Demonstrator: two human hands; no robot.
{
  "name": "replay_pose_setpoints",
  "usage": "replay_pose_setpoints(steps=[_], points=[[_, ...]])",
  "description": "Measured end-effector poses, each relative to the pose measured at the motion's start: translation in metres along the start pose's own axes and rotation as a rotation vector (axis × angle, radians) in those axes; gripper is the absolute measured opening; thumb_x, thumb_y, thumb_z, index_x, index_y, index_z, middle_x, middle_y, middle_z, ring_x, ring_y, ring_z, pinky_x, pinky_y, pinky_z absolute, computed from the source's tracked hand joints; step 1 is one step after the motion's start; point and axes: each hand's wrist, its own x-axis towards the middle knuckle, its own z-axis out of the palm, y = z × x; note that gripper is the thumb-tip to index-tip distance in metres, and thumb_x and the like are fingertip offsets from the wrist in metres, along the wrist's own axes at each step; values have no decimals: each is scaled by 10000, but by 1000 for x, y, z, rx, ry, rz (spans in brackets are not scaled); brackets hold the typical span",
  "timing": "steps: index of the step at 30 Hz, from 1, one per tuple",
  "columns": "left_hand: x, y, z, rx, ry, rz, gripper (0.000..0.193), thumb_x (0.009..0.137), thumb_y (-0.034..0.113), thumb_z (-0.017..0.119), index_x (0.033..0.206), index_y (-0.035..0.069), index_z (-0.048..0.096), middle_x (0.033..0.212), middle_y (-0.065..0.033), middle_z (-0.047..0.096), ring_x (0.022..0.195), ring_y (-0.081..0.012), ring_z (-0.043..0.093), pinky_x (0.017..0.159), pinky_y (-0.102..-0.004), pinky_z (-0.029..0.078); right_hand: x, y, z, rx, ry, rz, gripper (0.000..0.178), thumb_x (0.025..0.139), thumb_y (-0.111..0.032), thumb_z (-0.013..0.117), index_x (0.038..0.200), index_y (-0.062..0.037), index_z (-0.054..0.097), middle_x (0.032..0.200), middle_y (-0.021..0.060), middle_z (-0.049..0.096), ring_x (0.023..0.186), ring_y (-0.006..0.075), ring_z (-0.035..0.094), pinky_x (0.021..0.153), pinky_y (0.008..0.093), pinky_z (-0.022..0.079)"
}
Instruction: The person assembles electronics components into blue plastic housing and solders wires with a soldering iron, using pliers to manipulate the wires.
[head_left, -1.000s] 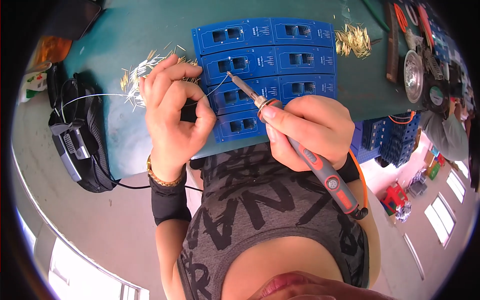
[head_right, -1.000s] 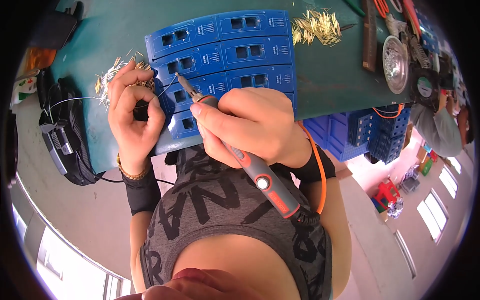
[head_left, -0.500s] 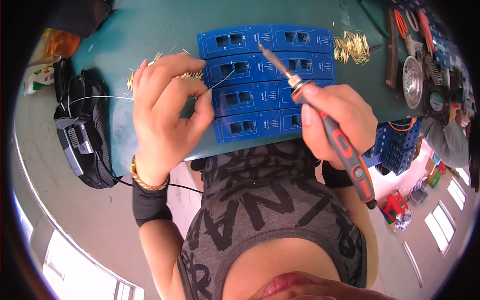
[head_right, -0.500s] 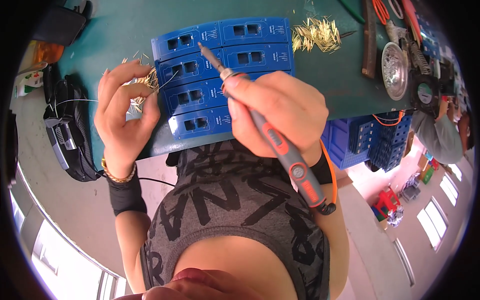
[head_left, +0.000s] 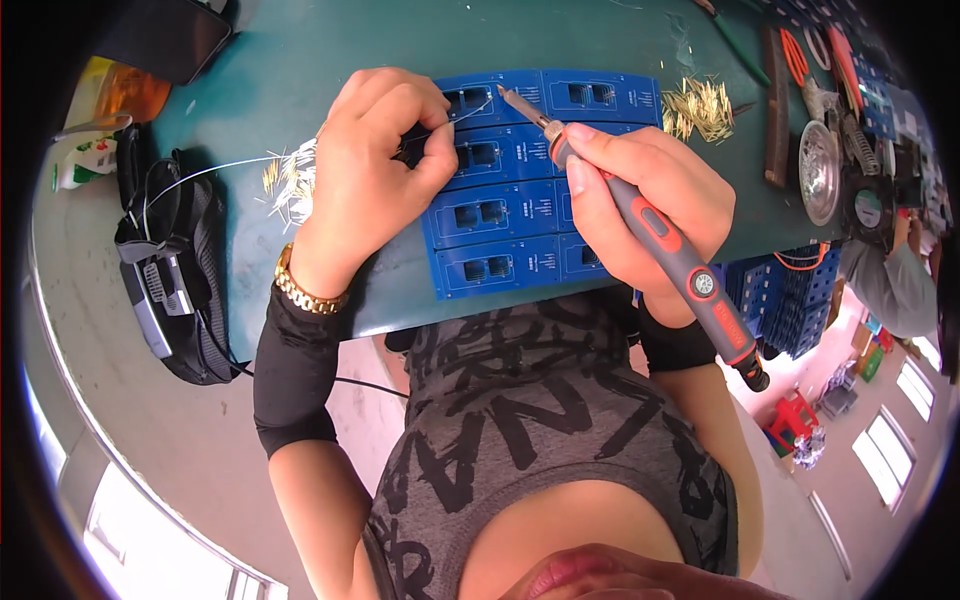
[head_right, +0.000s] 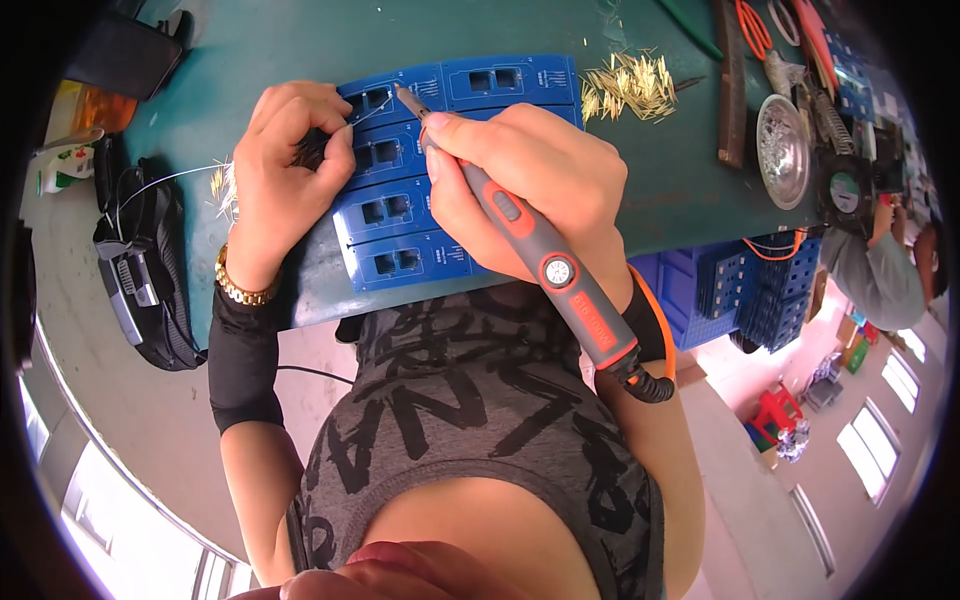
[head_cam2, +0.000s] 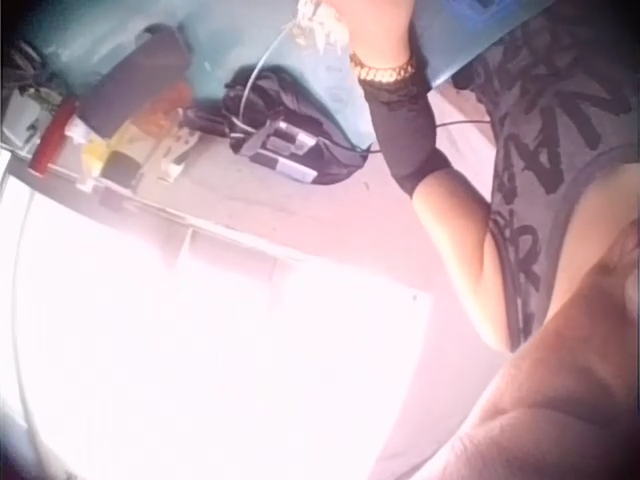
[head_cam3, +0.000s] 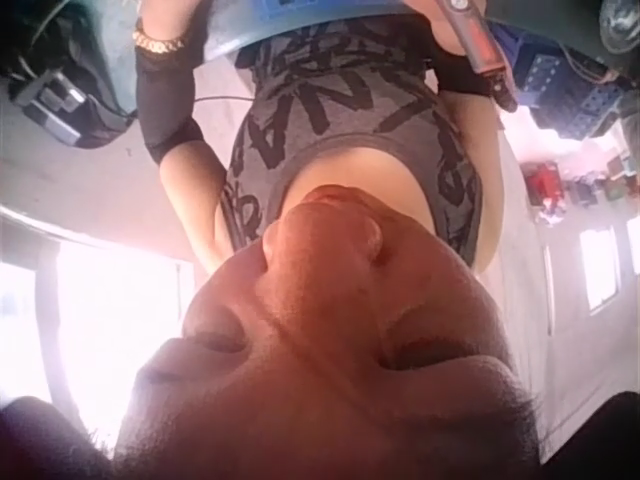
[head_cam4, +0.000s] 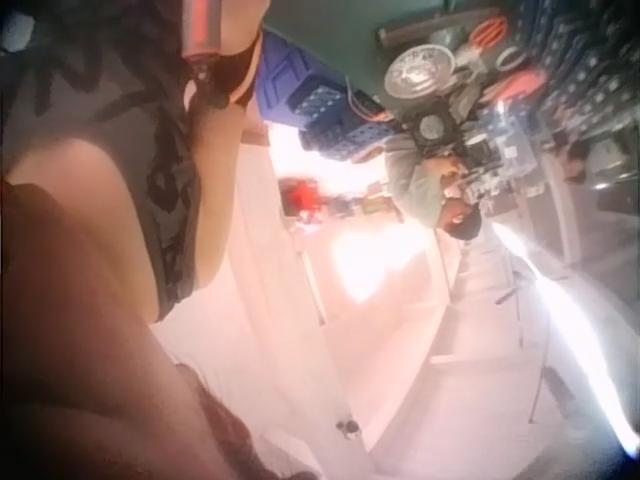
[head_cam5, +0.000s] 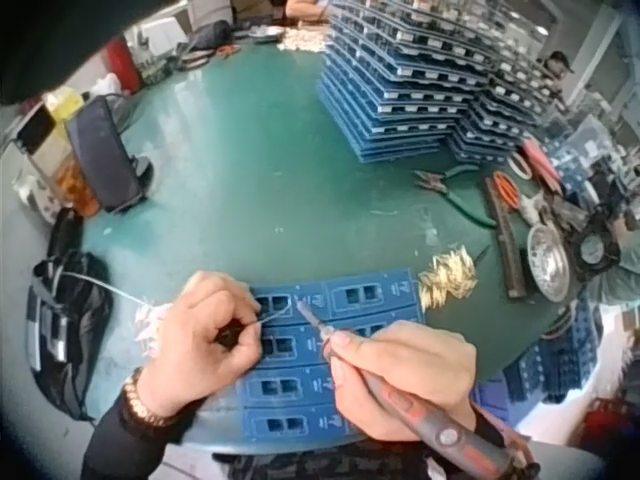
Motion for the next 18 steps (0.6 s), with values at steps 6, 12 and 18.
replay_pose_setpoints(steps=[6,12,18], points=[[-1,-4,2,1,26,2,169,672,-34,684,766,53,572,874,-67,654,856,-281,602,753,-365,505,1,2,7,-21,-49,43,215,763,82,691,973,35,706,747,113,692,612,167,646,556,250,503],[0,-3,4,1,30,-15,169,664,-42,674,754,55,569,848,-62,639,830,-283,590,734,-367,500,-1,6,18,-67,87,-144,250,664,41,747,900,-31,704,611,49,572,472,179,558,427,276,430],[1,-2,3,7,14,-28,168,662,-43,668,745,55,559,850,-63,635,843,-278,588,739,-359,495,-1,8,19,-67,102,-156,239,654,41,740,880,-25,702,589,44,551,463,186,543,420,278,421]])
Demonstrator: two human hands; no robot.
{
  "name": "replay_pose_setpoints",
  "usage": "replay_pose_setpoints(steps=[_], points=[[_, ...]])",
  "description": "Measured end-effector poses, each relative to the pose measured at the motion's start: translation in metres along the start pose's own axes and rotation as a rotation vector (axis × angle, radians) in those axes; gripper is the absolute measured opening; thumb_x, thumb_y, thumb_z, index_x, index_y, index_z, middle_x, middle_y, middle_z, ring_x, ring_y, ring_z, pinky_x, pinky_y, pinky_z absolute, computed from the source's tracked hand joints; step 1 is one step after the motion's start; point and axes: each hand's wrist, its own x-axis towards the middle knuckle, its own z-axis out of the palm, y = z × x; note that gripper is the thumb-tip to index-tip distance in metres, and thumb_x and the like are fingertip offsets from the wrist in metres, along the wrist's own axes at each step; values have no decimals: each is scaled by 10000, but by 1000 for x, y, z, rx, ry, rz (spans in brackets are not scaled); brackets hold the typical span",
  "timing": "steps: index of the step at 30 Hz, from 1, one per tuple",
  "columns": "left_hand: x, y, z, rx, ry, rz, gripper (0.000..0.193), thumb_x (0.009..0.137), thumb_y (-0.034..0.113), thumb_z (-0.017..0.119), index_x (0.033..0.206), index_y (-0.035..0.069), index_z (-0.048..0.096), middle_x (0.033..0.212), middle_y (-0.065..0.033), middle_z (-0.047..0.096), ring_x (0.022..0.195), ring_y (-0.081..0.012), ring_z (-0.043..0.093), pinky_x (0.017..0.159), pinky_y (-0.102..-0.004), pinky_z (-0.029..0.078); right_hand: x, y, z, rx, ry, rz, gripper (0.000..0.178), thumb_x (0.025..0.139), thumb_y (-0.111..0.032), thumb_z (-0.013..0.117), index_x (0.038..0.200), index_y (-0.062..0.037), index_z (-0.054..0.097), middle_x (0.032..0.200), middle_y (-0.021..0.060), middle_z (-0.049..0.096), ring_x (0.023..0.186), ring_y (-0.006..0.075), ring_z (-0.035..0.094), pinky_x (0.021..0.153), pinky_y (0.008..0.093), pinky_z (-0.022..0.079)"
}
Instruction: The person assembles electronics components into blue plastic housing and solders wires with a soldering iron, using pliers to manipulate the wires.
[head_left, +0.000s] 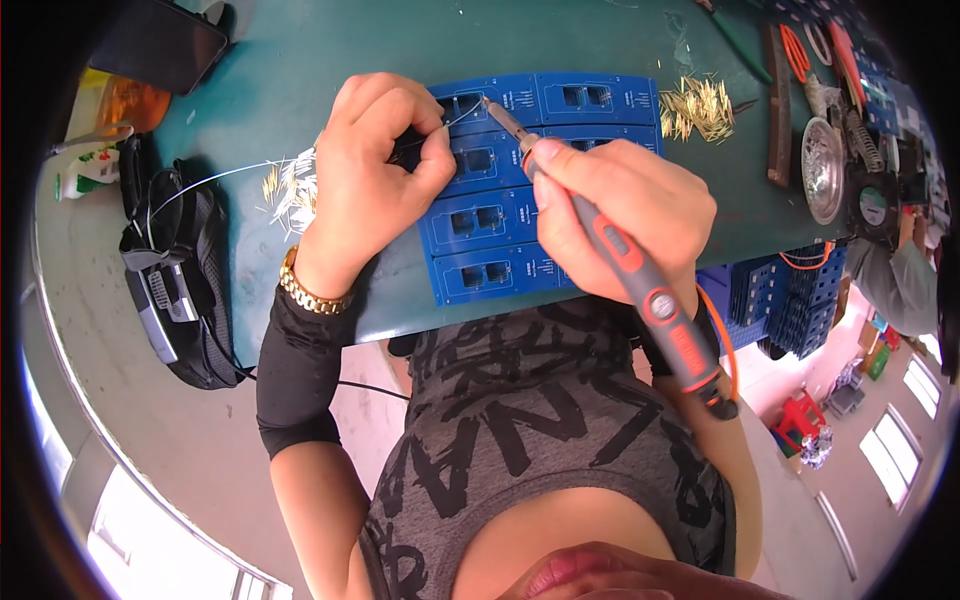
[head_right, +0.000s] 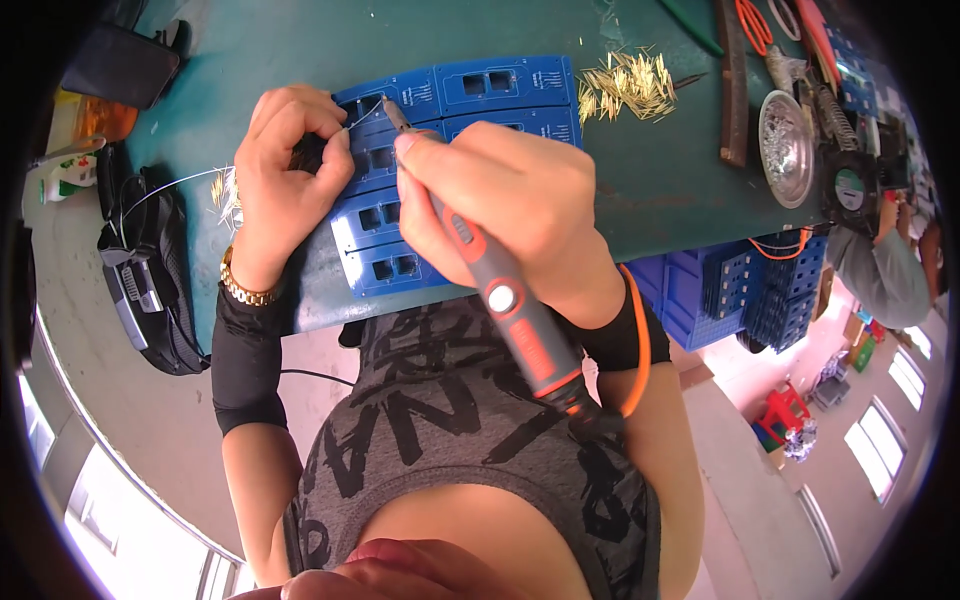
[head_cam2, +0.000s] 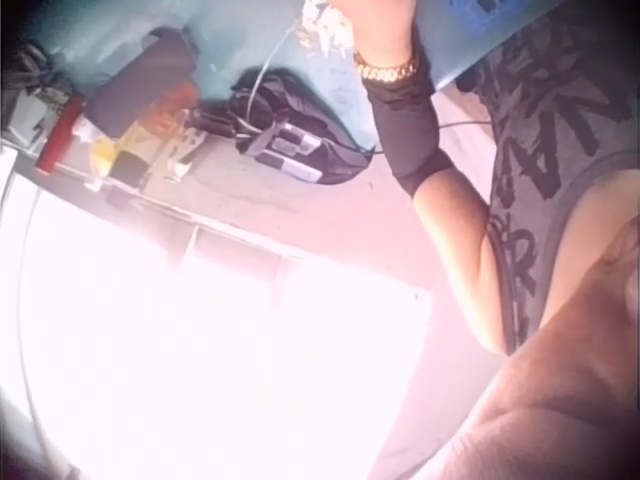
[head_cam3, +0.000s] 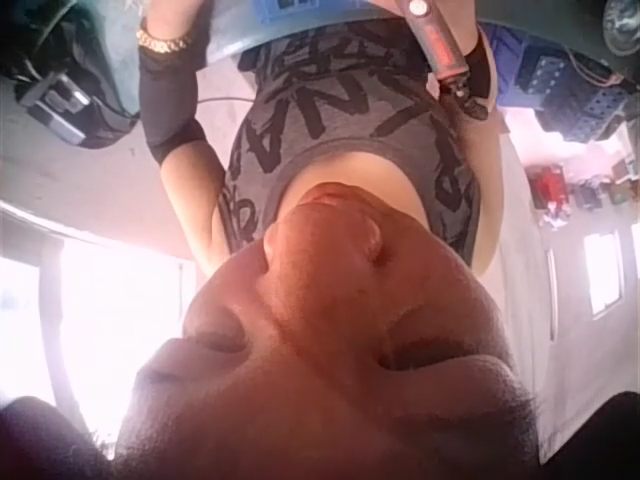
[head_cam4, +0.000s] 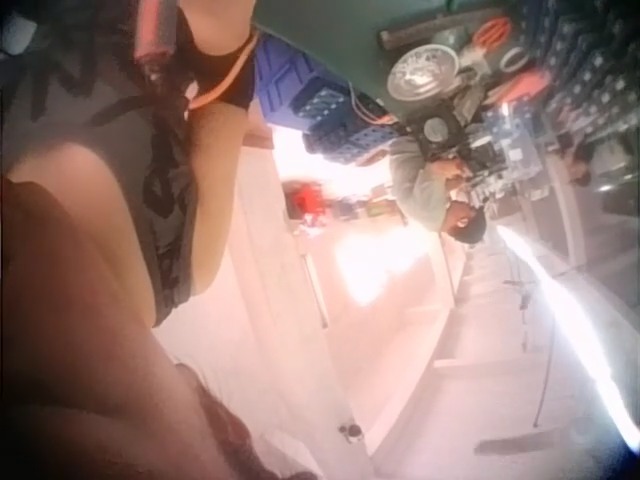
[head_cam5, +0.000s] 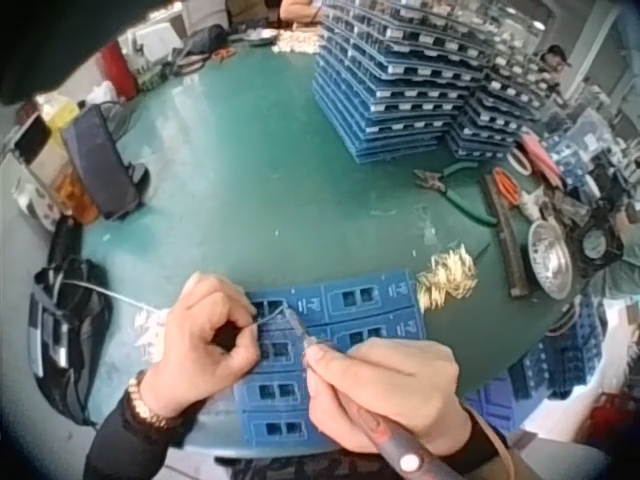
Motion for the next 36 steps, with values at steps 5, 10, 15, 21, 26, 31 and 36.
replay_pose_setpoints(steps=[5,10,15,21,26,31,36], points=[[0,0,-3,-33,-28,30,173,657,-50,668,740,48,551,863,-77,638,867,-281,594,767,-364,497,1,-9,-22,-24,-95,164,228,769,61,693,993,19,711,719,111,680,578,177,635,534,258,495],[-1,1,-6,-19,-50,32,177,654,-56,669,736,42,547,875,-86,641,889,-286,596,784,-370,498,-2,-15,-22,26,-135,196,231,772,62,695,998,17,711,734,109,684,593,174,639,539,258,496],[1,2,-6,-22,-62,41,174,661,-58,668,738,43,549,883,-84,641,887,-286,591,778,-367,496,1,-14,-17,56,-146,216,234,767,55,709,997,13,713,739,103,687,600,174,644,539,261,498],[1,2,-6,-14,-67,46,172,662,-56,668,738,43,549,877,-79,633,870,-284,579,764,-363,490,-3,-7,-4,105,-33,89,284,680,70,751,946,-20,708,622,64,582,475,183,557,429,277,439],[0,1,-6,-14,-62,47,170,665,-52,670,741,46,553,866,-73,628,863,-282,575,759,-364,490,-4,-13,-10,51,-152,102,250,725,75,719,968,13,717,744,110,694,602,189,660,533,265,510],[0,2,-3,-24,-40,59,165,669,-46,674,747,51,565,853,-64,625,856,-280,574,755,-367,488,-3,-15,-12,40,-144,141,257,720,74,721,969,15,721,735,109,690,593,190,654,525,266,505],[1,2,-2,-4,-14,69,173,665,-40,691,750,54,574,842,-54,622,837,-273,570,734,-360,483,-3,-11,-3,6,-51,46,282,669,62,761,932,-24,712,607,51,553,472,172,547,423,271,425]])
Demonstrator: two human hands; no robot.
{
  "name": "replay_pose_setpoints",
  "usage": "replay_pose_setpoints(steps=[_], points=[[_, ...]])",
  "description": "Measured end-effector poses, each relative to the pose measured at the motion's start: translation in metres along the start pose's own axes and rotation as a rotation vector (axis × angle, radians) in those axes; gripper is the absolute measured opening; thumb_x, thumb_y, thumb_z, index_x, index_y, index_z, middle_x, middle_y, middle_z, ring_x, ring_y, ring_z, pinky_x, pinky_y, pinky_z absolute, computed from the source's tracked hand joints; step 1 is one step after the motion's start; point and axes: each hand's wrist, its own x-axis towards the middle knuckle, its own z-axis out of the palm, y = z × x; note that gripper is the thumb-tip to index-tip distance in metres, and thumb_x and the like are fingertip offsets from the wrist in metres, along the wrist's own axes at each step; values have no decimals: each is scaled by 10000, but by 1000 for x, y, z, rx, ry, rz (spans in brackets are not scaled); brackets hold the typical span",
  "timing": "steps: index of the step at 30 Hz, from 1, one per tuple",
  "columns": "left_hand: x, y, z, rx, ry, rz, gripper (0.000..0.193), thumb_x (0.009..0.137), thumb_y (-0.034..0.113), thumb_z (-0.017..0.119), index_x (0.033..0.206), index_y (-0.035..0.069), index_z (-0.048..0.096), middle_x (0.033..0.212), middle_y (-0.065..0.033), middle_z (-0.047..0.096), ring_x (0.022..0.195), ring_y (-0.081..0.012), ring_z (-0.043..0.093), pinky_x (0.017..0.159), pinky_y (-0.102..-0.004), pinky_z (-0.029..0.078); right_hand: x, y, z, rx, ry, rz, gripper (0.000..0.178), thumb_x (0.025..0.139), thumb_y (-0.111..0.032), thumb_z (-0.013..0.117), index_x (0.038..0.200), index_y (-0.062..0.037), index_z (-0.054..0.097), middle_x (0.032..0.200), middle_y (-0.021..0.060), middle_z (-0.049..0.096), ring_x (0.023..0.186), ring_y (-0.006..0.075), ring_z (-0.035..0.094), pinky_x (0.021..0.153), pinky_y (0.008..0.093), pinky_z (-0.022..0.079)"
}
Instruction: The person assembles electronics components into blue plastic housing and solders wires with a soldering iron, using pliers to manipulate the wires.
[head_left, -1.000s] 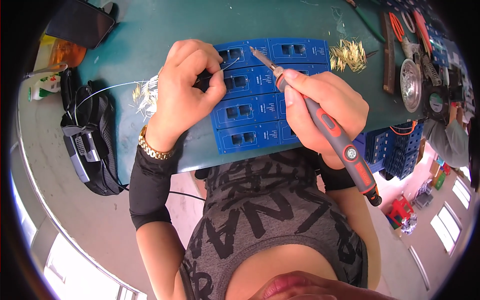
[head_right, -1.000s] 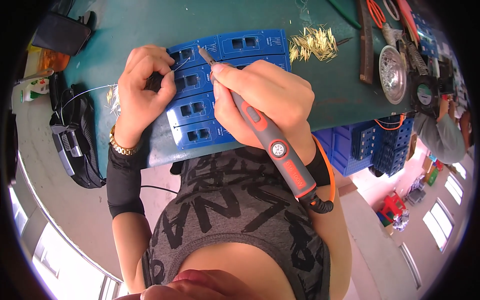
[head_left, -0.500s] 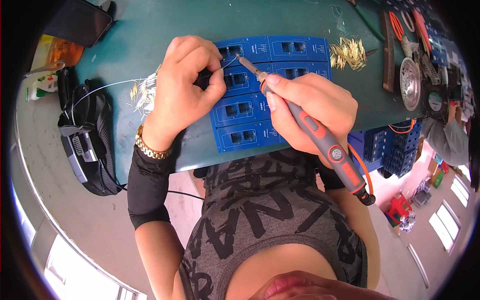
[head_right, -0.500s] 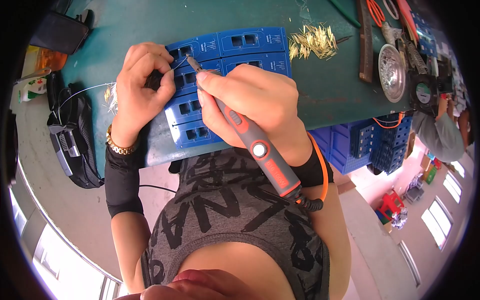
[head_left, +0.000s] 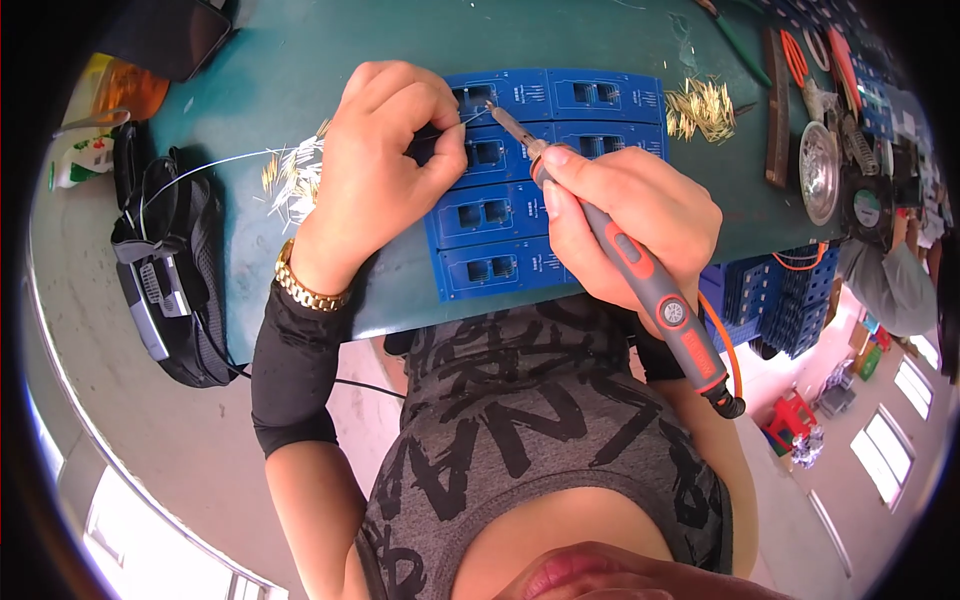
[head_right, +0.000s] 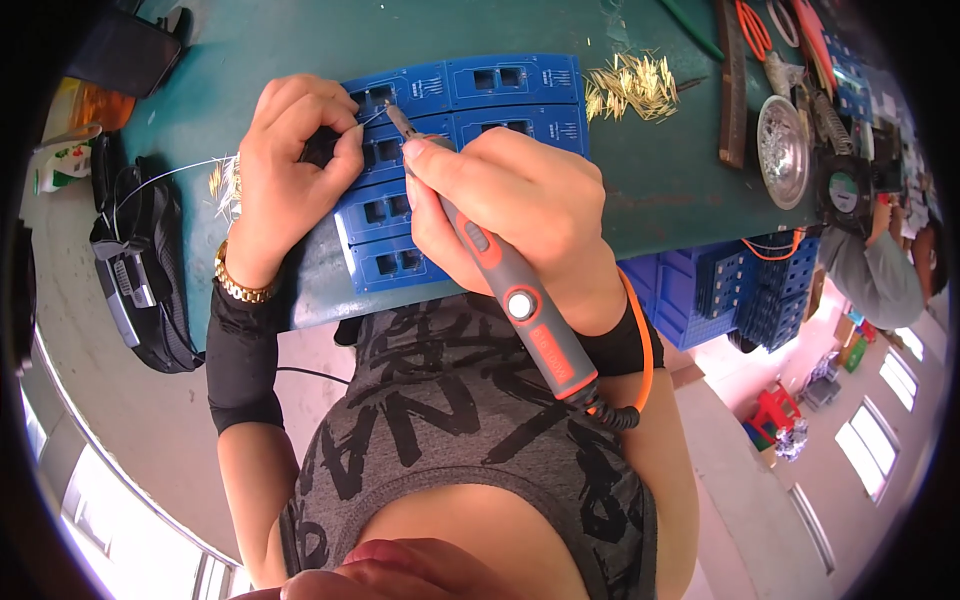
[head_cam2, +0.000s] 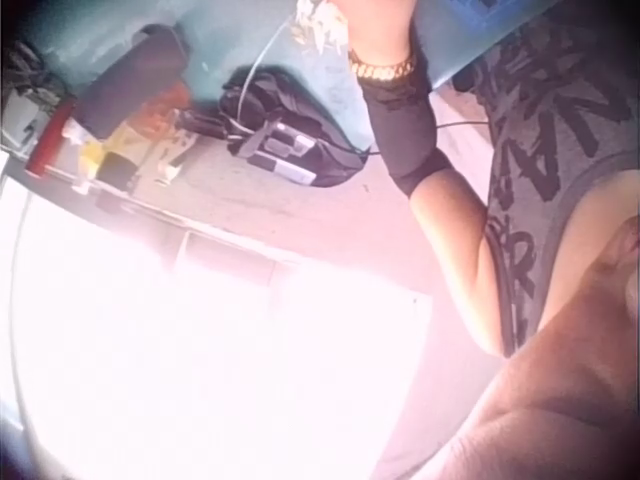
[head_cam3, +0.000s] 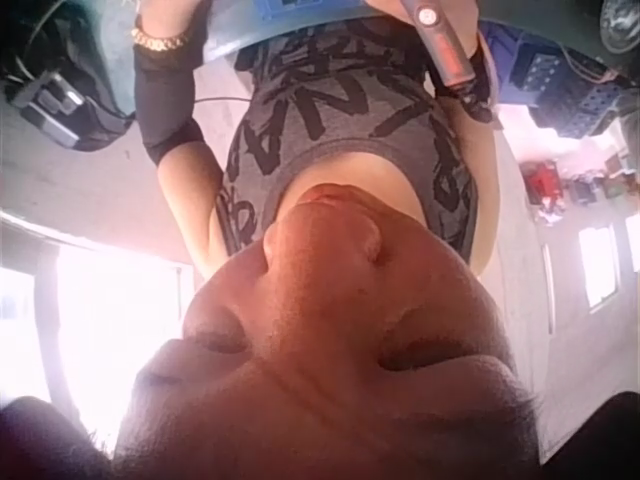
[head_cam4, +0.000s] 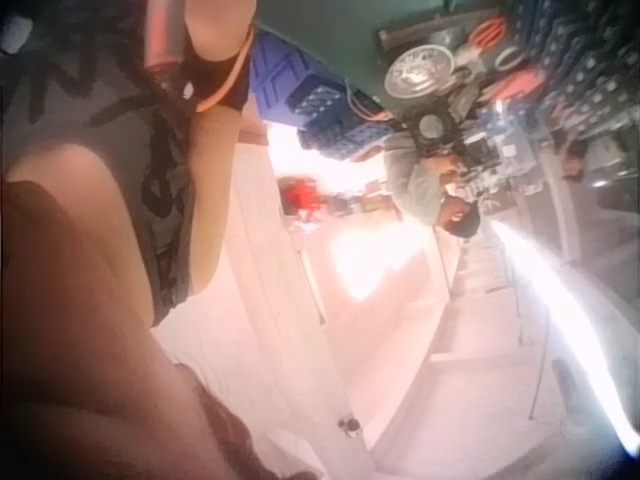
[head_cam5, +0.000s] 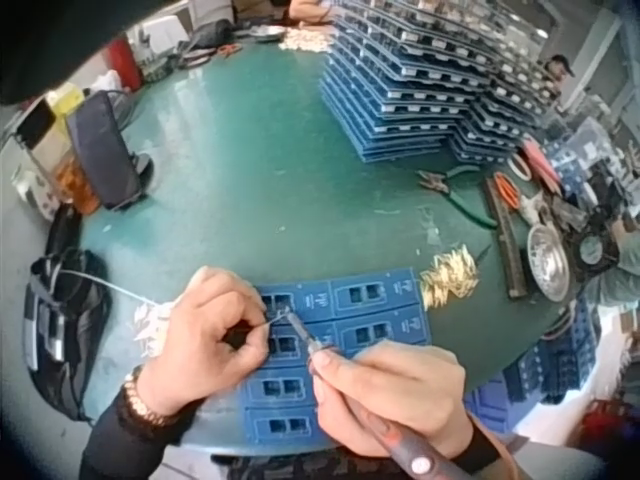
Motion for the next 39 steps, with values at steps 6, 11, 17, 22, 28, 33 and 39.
replay_pose_setpoints(steps=[6,11,17,22,28,33,39], points=[[1,-2,3,17,1,-19,160,668,-28,703,748,50,589,867,-59,626,851,-270,581,733,-350,492,-1,-2,-1,-29,-63,-29,283,663,47,762,931,-29,715,605,49,549,465,172,543,423,271,428],[-1,-2,5,-34,84,-129,126,690,-14,697,745,33,592,929,-75,632,868,-278,611,751,-350,515,2,-5,-9,-8,-79,72,239,745,69,708,981,30,709,759,126,693,596,178,640,545,262,502],[0,-8,7,-57,79,-193,115,701,-8,679,751,33,584,944,-82,643,854,-279,628,748,-349,521,12,-4,0,6,-35,89,257,725,70,725,975,9,713,724,104,657,590,185,628,540,270,497],[-2,-9,6,-50,73,-192,127,697,-8,677,756,39,575,934,-77,646,865,-283,629,754,-354,521,9,-7,0,9,-96,124,261,752,97,703,1004,31,712,787,124,703,652,178,662,589,259,518],[-1,-8,5,-51,56,-195,127,696,-5,683,751,40,578,933,-76,642,867,-286,625,760,-360,520,8,-5,4,38,-97,103,276,739,99,711,1005,25,718,782,115,701,653,183,667,583,263,522],[-1,-8,6,-45,48,-193,123,697,-5,681,750,40,579,923,-75,637,864,-291,621,757,-365,517,6,2,12,-8,-30,-17,287,677,63,761,947,-30,730,646,66,580,502,176,568,450,276,449],[-3,-8,-2,-96,-38,-216,114,710,14,680,751,36,577,984,-80,622,903,-285,604,766,-359,511,5,-8,-3,-17,-97,96,259,743,80,707,993,16,716,765,109,700,617,179,660,553,261,519]])
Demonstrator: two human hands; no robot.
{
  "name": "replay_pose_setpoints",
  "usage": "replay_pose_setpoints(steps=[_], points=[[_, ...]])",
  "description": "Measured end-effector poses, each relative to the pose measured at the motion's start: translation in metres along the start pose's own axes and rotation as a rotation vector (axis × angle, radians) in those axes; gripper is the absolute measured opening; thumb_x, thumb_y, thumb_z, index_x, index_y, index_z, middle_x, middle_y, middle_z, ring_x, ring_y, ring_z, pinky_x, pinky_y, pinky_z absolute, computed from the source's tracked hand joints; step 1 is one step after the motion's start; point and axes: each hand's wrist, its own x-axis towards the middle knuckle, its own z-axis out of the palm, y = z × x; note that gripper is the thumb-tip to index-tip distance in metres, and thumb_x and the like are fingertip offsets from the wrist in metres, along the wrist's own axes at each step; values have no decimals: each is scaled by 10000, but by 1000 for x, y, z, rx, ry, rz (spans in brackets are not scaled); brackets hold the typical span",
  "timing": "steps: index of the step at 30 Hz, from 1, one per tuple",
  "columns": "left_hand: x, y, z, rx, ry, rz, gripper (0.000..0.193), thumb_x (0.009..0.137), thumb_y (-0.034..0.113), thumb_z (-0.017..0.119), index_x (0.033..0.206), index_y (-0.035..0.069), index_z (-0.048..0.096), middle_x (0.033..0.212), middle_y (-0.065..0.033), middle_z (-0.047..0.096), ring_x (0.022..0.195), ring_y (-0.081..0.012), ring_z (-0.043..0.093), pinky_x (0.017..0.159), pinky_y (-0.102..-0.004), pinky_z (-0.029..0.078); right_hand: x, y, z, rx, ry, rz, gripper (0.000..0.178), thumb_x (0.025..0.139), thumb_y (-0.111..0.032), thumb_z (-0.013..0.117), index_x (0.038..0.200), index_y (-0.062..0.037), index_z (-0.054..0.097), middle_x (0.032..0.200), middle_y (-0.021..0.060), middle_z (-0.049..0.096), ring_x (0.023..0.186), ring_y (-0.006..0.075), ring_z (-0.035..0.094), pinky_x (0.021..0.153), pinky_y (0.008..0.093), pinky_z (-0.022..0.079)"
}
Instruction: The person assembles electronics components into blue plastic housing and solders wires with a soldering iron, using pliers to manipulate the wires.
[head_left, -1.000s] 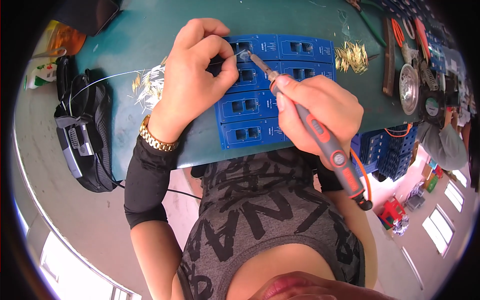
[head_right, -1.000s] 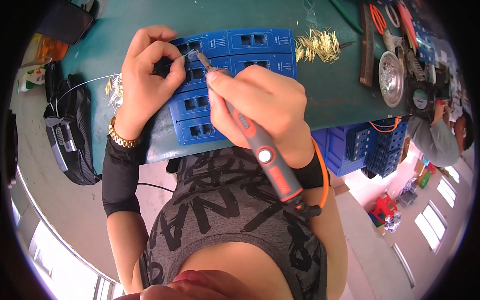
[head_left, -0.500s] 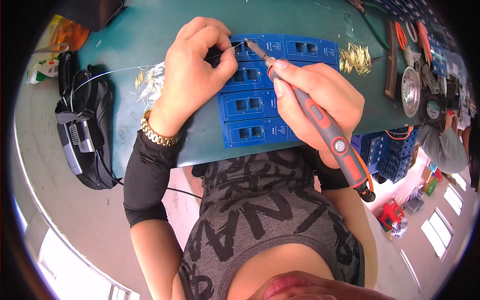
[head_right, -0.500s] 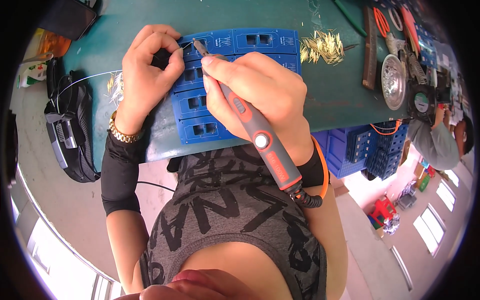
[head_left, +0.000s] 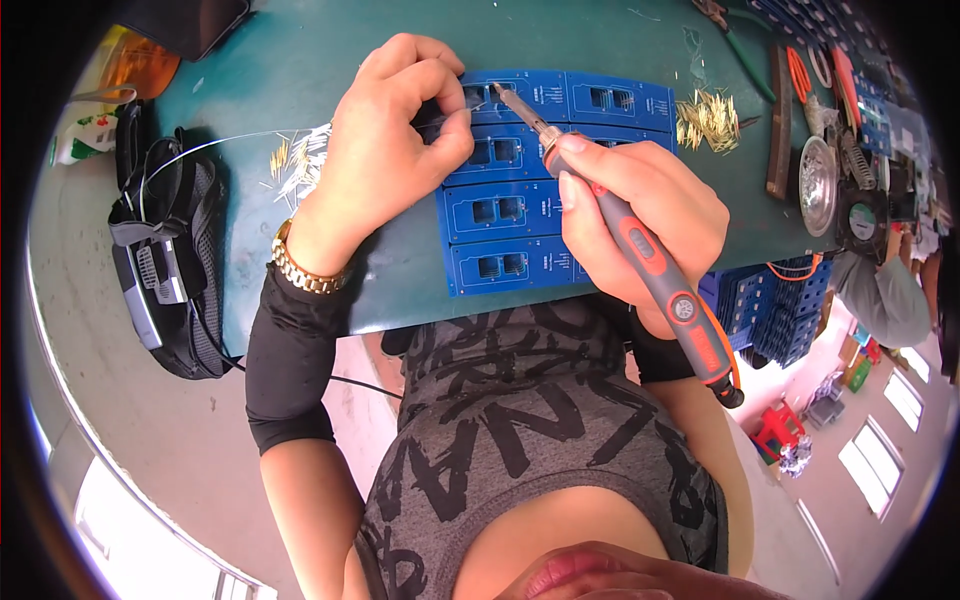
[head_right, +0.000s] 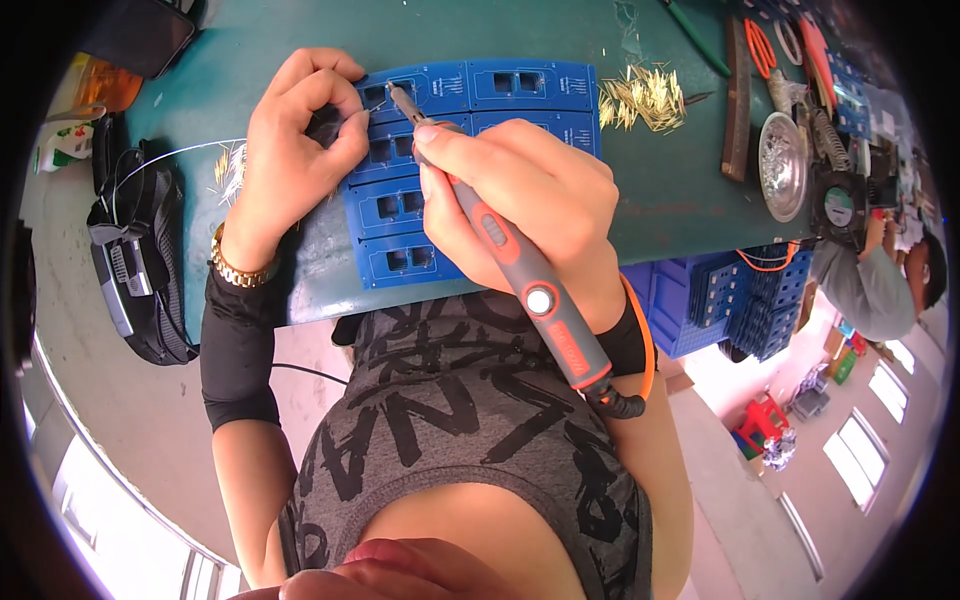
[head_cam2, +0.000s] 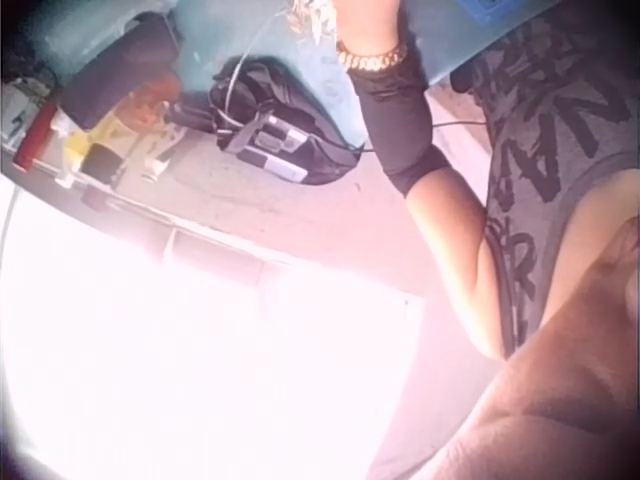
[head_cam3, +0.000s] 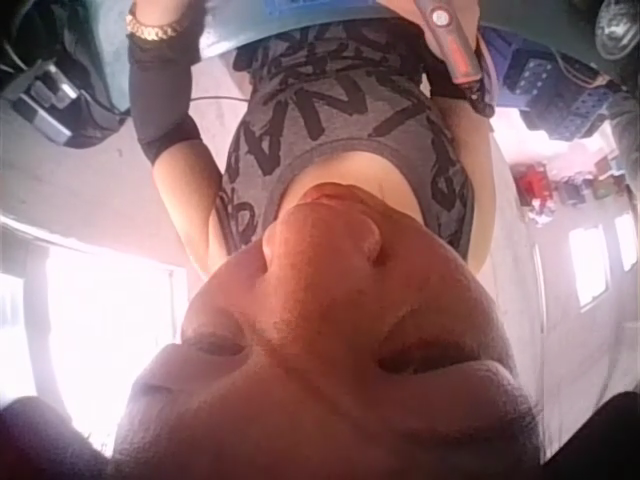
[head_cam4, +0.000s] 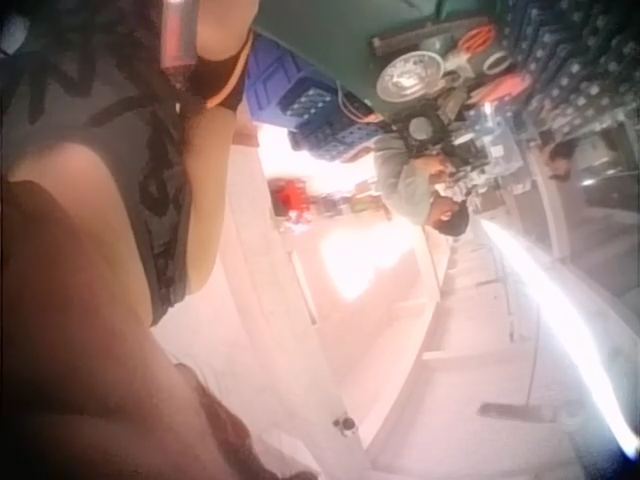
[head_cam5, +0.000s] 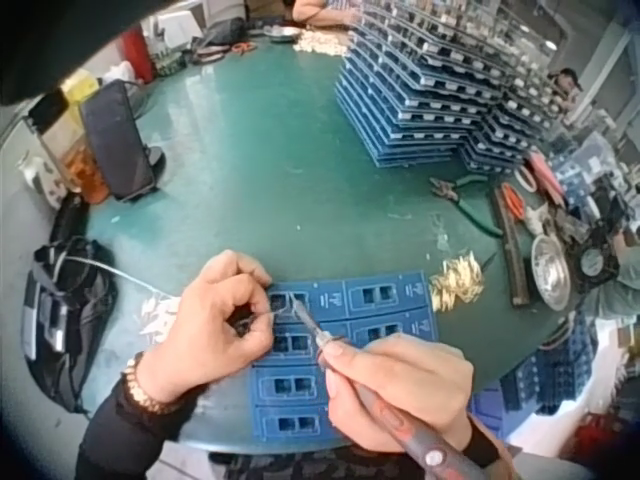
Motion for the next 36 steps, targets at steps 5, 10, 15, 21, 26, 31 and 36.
replay_pose_setpoints(steps=[5,10,15,21,26,31,36], points=[[-1,-1,-2,-3,-36,3,113,710,17,679,749,33,574,1031,-86,611,938,-298,591,795,-364,506,-1,-2,0,45,-29,9,260,743,77,707,995,15,716,762,110,702,613,177,656,550,257,513],[-2,-2,-4,-14,-46,4,112,707,15,674,749,31,571,1047,-91,609,947,-304,591,806,-367,505,0,-2,6,79,-39,-3,264,734,74,715,990,12,721,756,108,697,598,179,647,536,262,505],[1,0,-4,-8,-51,10,112,705,5,670,747,30,568,1050,-95,610,947,-305,594,796,-361,506,1,2,11,74,28,-90,274,678,55,765,937,-27,730,637,60,579,501,171,574,448,275,454],[0,-3,-2,-6,5,-3,105,728,12,701,771,19,606,1011,-92,636,875,-255,632,766,-323,516,-1,3,7,79,34,-46,244,748,72,718,987,24,713,764,113,695,608,168,642,542,256,499],[5,1,0,-52,45,-60,103,744,34,732,781,13,638,954,-71,655,827,-214,644,746,-305,523,5,1,-5,39,32,9,227,802,74,674,1024,31,697,809,122,714,641,141,640,586,238,499],[6,1,3,-39,54,-71,98,738,32,731,762,14,638,913,-53,655,801,-198,643,726,-300,525,4,8,3,64,59,19,243,746,61,717,984,12,710,755,107,686,609,171,638,552,254,501],[8,-1,4,-5,54,-33,93,717,23,722,756,16,638,881,-57,641,787,-213,636,722,-302,520,4,8,2,120,14,7,248,790,76,690,1034,29,701,808,122,712,666,154,659,608,243,515]])
